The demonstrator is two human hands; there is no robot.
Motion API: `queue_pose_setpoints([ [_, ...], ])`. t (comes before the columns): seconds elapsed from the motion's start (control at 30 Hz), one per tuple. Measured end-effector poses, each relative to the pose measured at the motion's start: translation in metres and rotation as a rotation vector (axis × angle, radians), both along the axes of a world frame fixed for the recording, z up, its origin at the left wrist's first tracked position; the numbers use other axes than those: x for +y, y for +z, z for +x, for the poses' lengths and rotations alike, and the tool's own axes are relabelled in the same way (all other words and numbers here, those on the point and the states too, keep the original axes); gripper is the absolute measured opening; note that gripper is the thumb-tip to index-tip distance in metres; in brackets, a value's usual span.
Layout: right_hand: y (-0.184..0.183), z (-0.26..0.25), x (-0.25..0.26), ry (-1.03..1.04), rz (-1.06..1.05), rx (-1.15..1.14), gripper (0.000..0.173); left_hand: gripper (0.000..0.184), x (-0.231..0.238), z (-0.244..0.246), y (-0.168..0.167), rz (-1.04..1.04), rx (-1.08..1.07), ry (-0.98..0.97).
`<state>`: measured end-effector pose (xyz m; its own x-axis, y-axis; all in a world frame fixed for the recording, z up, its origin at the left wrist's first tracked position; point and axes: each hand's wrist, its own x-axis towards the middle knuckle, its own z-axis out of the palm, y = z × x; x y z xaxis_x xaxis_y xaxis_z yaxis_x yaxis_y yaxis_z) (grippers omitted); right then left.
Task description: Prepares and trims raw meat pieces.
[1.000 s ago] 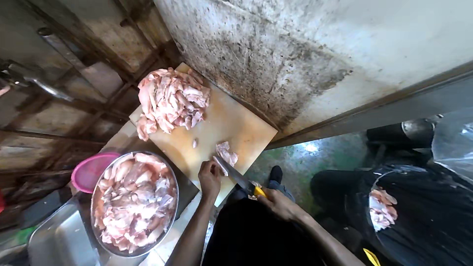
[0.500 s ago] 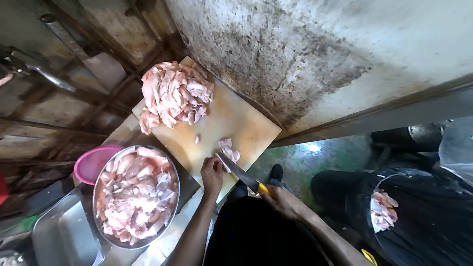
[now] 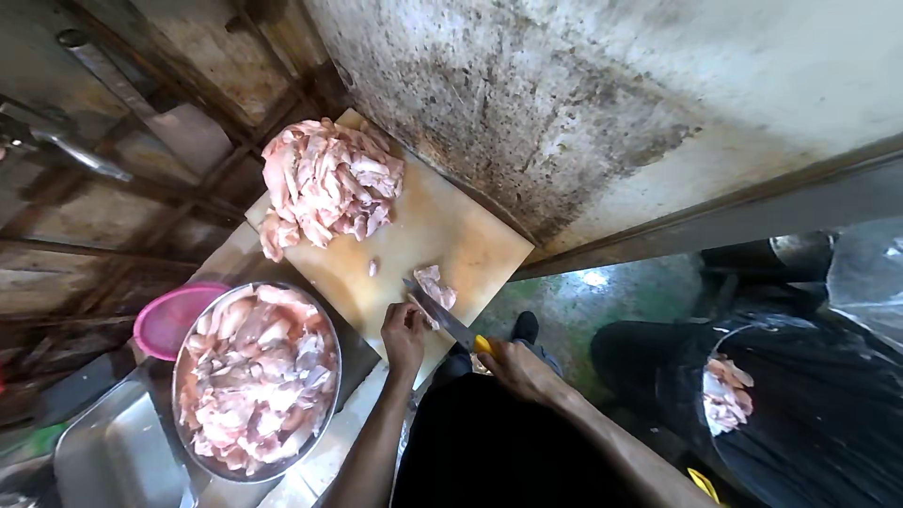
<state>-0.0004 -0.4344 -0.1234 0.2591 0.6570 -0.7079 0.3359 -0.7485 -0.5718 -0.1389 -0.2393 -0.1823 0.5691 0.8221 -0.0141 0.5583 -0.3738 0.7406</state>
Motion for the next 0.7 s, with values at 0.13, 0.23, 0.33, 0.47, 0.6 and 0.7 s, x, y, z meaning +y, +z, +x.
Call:
queue_pose_setpoints([
  [0.13, -0.006, 0.001, 0.000, 0.013, 0.011, 0.020, 0.047, 0.010, -0.001, 0.000, 0.000, -0.004, -0.004, 0.002],
  [0.23, -0.006, 0.000, -0.008, 0.012, -0.002, 0.045, 0.048, 0.011, -0.002, 0.000, 0.000, -0.002, -0.007, 0.006],
  [0.33, -0.002, 0.000, -0.015, 0.014, -0.010, 0.059, 0.047, 0.010, -0.001, 0.000, -0.001, 0.007, 0.003, 0.008],
  [0.47, -0.007, -0.002, 0.002, 0.012, -0.005, 0.057, 0.046, 0.010, 0.000, 0.002, 0.000, 0.017, 0.023, -0.007],
  [0.6, -0.012, -0.003, 0.033, -0.006, 0.028, 0.071, 0.046, 0.010, 0.001, 0.002, 0.001, 0.033, 0.036, -0.022],
  [0.7, -0.014, -0.004, 0.028, -0.011, 0.044, 0.070, 0.045, 0.010, 0.000, 0.002, 0.001, 0.019, 0.035, -0.003],
])
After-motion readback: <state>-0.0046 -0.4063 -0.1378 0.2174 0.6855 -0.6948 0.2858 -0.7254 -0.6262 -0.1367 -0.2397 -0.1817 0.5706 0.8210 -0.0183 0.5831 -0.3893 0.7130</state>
